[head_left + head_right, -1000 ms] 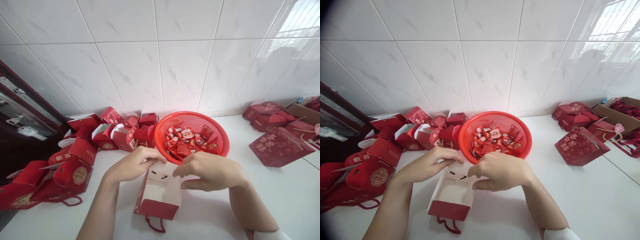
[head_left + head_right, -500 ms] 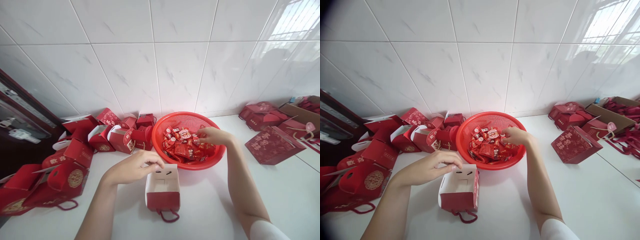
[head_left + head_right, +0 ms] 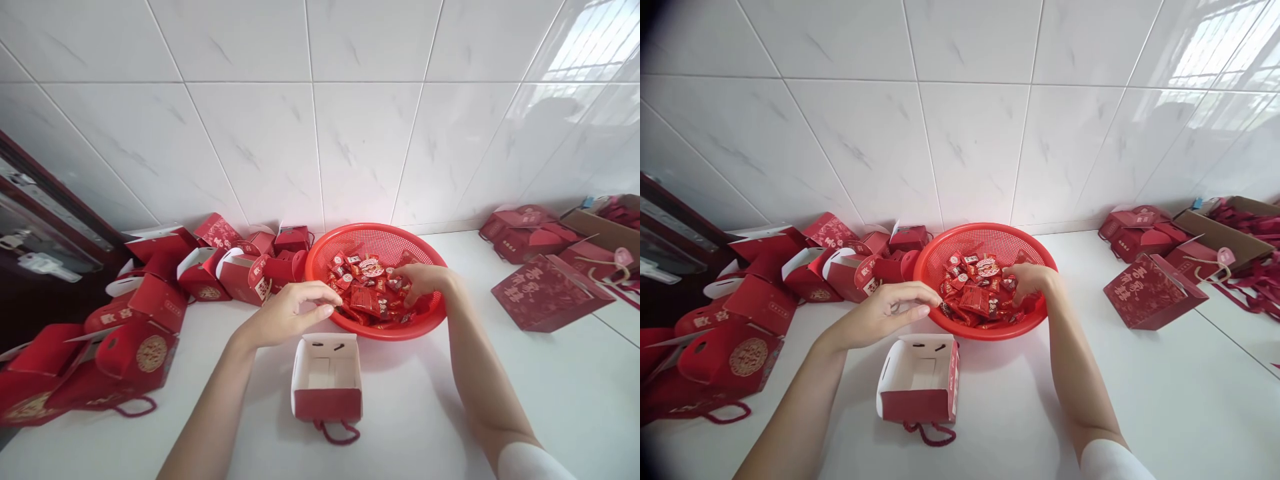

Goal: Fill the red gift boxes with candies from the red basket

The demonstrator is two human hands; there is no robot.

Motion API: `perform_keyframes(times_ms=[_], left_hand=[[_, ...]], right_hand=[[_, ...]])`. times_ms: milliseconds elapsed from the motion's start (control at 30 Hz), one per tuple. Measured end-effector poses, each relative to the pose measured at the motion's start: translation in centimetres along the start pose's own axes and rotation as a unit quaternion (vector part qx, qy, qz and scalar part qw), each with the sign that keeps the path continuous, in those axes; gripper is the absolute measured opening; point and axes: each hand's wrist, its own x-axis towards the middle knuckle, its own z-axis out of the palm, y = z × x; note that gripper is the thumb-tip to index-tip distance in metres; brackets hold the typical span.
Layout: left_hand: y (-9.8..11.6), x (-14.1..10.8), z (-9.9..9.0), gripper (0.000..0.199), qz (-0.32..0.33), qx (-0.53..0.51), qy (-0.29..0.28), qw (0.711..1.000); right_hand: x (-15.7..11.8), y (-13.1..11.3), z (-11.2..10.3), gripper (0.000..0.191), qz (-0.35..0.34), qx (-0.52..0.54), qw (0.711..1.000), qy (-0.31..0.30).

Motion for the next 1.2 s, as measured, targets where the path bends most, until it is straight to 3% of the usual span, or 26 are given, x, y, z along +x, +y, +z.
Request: perform_keyframes(times_ms=[200, 367, 567, 667, 800, 1000, 1200], left_hand=[[-1.2, 4.1, 1.7, 0.022, 0.053, 0.010, 0.021, 0.998], [-1.9, 7.5, 3.0, 0.029, 0.021, 0.125, -0.053, 0.990], [-1.7, 9.3, 3.5, 0.090, -0.097, 0.228, -0.217, 0.944], [-1.2, 9.7, 3.6, 0.101, -0.123, 0.246, -0.249, 0.929], [-1.0, 10.0, 3.8, 0.105, -0.142, 0.246, -0.266, 0.921], [-1.1, 10.4, 4.0, 0.101, -0.126, 0.257, -0.282, 0.916], [-1.1, 10.5, 4.5, 0.089, -0.121, 0.251, -0.240, 0.930]], right_hand=[[-0.4, -0.8, 0.1, 0.085, -0.041, 0.026, 0.999, -0.023], [-0.3, -1.2, 0.2, 0.079, -0.008, 0.007, 1.000, -0.012], [-0.1, -1.2, 0.9, 0.075, -0.021, -0.007, 0.999, -0.030], [-0.1, -1.3, 1.4, 0.083, -0.055, -0.017, 0.997, -0.054], [0.2, -1.9, 1.6, 0.083, -0.114, -0.050, 0.988, -0.087], [0.5, -2.5, 1.6, 0.069, -0.131, -0.068, 0.979, -0.139], [0.1, -2.8, 1.7, 0.052, -0.154, -0.068, 0.976, -0.134]])
